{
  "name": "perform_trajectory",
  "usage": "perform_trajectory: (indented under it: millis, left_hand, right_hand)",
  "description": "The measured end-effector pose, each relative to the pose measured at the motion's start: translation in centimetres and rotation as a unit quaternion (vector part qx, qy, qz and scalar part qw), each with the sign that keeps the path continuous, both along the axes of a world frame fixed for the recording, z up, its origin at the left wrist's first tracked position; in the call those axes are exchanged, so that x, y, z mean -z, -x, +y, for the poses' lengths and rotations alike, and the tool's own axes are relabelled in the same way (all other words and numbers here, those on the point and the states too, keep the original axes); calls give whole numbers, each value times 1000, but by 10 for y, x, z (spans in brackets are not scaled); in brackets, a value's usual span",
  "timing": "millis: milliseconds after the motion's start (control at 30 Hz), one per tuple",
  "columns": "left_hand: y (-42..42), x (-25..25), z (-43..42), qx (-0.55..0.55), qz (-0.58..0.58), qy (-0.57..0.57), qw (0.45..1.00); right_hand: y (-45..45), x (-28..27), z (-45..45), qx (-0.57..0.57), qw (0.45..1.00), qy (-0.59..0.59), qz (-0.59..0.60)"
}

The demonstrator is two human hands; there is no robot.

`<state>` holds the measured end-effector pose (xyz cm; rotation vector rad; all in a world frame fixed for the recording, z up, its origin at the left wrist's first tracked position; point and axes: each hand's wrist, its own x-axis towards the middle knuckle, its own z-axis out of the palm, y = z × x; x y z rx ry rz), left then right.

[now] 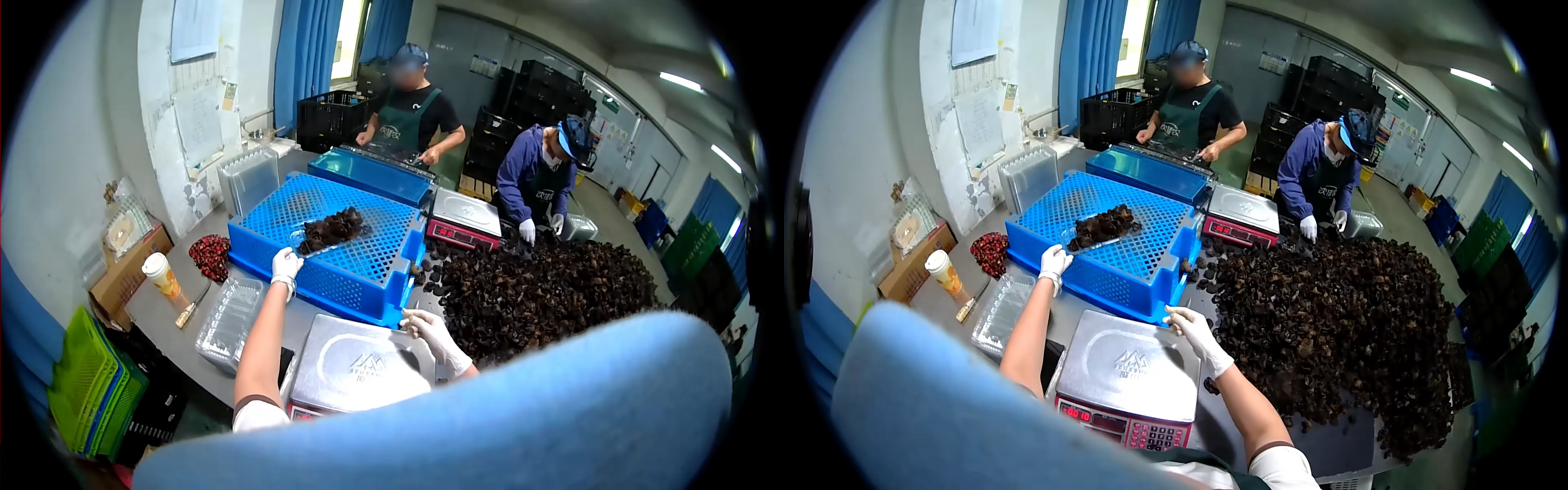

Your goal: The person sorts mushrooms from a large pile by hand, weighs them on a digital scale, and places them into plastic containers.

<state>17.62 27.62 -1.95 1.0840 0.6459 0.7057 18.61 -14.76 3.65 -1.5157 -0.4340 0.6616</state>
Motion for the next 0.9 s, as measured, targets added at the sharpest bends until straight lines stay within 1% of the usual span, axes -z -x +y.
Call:
perform_trajectory:
  millis: [33,100,133,167,233,300,333,367,433,467,500,567,600,633,700,767,833,900]
  left_hand:
    - [-6,10,10,5,-24,-11,1000]
    - [11,-7,-2,0,-27,-63,998]
    - [34,-25,-12,23,37,-179,983]
    - [35,0,12,16,71,-303,950]
    - [75,2,12,15,81,-430,899]
    - [129,-14,-4,29,219,-513,829]
    - [154,-11,-12,11,272,-547,791]
    - [177,-3,-17,-7,323,-580,748]
    - [216,18,-23,-58,413,-639,646]
    - [232,35,-19,-56,425,-629,649]
    - [242,45,-13,-52,436,-621,649]
    - [246,43,-11,-18,406,-576,710]
    - [245,42,-10,-7,395,-563,725]
    - [244,41,-8,-1,394,-560,729]
    - [243,42,0,2,395,-553,734]
    - [239,38,7,4,402,-545,735]
    - [237,35,14,2,409,-544,733]
    - [236,33,17,2,416,-544,729]
  right_hand:
    - [0,4,-9,1,1000,-8,-8]
    - [4,1,-31,9,1000,-5,-26]
    - [5,4,-44,33,999,13,-32]
    - [6,9,-58,45,999,-1,-12]
    - [11,22,-91,64,998,-20,10]
    - [21,39,-126,114,992,-42,32]
    - [21,55,-144,142,988,-41,49]
    - [25,68,-160,161,986,-26,47]
    - [37,88,-185,193,981,36,3]
    - [46,92,-191,205,974,88,-28]
    - [51,107,-192,210,967,114,-84]
    - [63,136,-188,188,943,176,-212]
    - [72,133,-182,165,933,208,-243]
    - [78,131,-174,139,921,241,-272]
    - [91,130,-155,143,863,274,-399]
    - [99,139,-134,154,837,312,-423]
    - [107,144,-123,123,792,378,-463]
    - [111,149,-120,150,791,363,-469]
